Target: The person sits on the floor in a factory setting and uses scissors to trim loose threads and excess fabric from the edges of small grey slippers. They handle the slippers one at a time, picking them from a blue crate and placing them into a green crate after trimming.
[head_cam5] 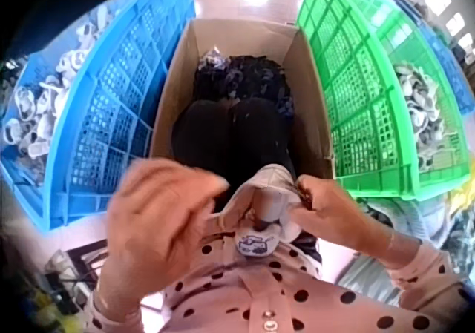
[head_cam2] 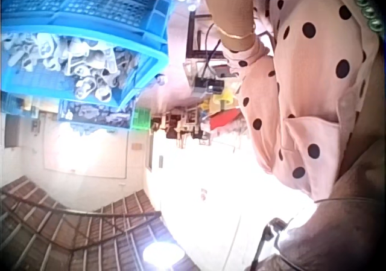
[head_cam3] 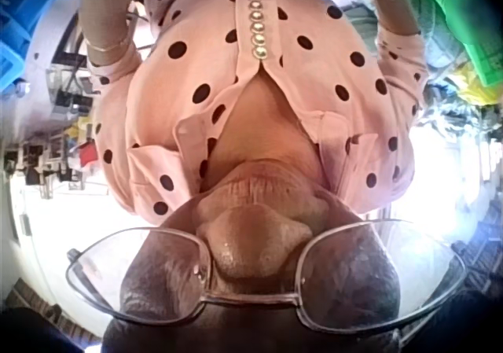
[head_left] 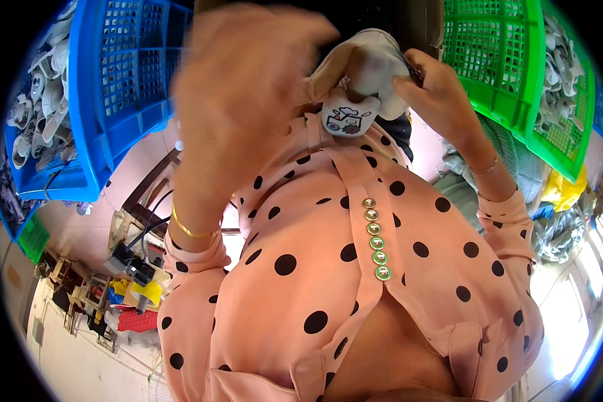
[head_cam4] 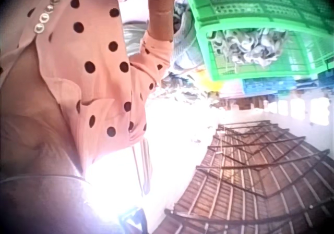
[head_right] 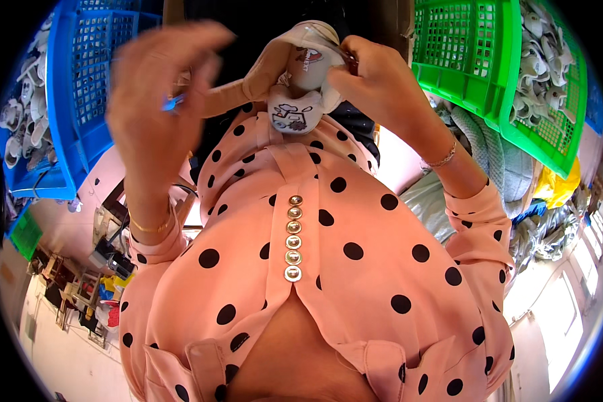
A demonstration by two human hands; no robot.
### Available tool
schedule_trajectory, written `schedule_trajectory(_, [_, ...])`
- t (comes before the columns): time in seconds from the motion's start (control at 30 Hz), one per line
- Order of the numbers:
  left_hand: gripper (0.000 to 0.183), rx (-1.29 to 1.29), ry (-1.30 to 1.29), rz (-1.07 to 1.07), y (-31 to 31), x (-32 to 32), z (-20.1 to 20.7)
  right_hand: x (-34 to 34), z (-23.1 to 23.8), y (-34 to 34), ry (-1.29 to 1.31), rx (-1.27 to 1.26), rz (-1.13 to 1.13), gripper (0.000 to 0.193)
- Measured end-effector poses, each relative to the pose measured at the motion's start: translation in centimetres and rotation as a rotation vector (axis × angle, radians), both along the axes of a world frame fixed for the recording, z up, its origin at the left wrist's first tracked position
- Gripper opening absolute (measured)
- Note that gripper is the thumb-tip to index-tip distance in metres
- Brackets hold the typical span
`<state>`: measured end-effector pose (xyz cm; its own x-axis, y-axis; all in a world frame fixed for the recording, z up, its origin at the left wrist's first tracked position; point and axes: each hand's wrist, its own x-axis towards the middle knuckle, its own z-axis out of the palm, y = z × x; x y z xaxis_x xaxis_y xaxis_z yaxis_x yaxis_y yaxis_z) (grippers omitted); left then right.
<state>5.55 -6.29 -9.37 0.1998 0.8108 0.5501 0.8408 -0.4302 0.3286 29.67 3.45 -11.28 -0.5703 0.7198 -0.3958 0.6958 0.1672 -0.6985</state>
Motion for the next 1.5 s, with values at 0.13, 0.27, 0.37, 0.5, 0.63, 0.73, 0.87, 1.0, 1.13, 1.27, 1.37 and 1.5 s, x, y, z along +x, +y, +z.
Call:
schedule_trajectory(0.13, [0.037, -0.567, -0.227, -0.173, -1.2, 4.7, -2.5, -0.7, -1.0, 0.1, -0.062, 0.059, 0.091, 0.026])
schedule_trajectory(0.27, [0.035, -0.621, -0.007, -0.193, -0.7, 6.4, -6.9, -0.8, -2.1, -0.3, -0.111, 0.049, 0.111, 0.027])
schedule_trajectory(0.37, [0.027, -0.566, -0.030, -0.206, -0.3, 6.8, -8.4, -0.4, -2.7, -1.0, -0.101, 0.067, 0.091, 0.029])
schedule_trajectory(0.5, [0.025, -0.734, -0.057, -0.271, 0.2, 6.6, -8.7, 0.4, -3.7, -1.5, 0.023, 0.035, 0.081, 0.029])
schedule_trajectory(0.63, [0.023, -0.663, -0.080, -0.230, -0.2, 6.8, -9.3, 0.3, -3.7, -1.7, 0.088, 0.001, 0.092, 0.027])
schedule_trajectory(0.73, [0.022, -0.452, -0.052, -0.182, -1.2, 6.7, -8.7, 0.1, -3.6, -1.6, 0.111, -0.015, 0.072, 0.028])
schedule_trajectory(0.87, [0.025, -0.260, -0.091, -0.184, -2.2, 6.6, -8.1, 0.3, -3.4, -1.3, 0.134, -0.038, -0.052, 0.028])
schedule_trajectory(1.0, [0.037, -0.194, -0.067, -0.184, -3.9, 6.5, -7.2, 1.1, -4.1, -1.7, 0.187, -0.041, -0.137, 0.025])
schedule_trajectory(1.13, [0.038, -0.338, -0.146, -0.186, -5.2, 6.6, -7.6, 1.9, -5.2, -2.8, 0.271, -0.040, -0.131, 0.021])
schedule_trajectory(1.27, [0.036, -0.348, -0.170, -0.185, -5.6, 6.4, -8.0, 1.9, -4.8, -2.9, 0.221, -0.018, -0.096, 0.022])
schedule_trajectory(1.37, [0.032, -0.353, -0.193, -0.154, -5.9, 6.3, -7.8, 1.6, -4.5, -2.8, 0.193, 0.007, -0.038, 0.026])
schedule_trajectory(1.5, [0.028, -0.237, -0.161, -0.128, -6.0, 5.8, -7.2, 1.0, -3.3, -2.9, 0.166, 0.044, -0.032, 0.024])
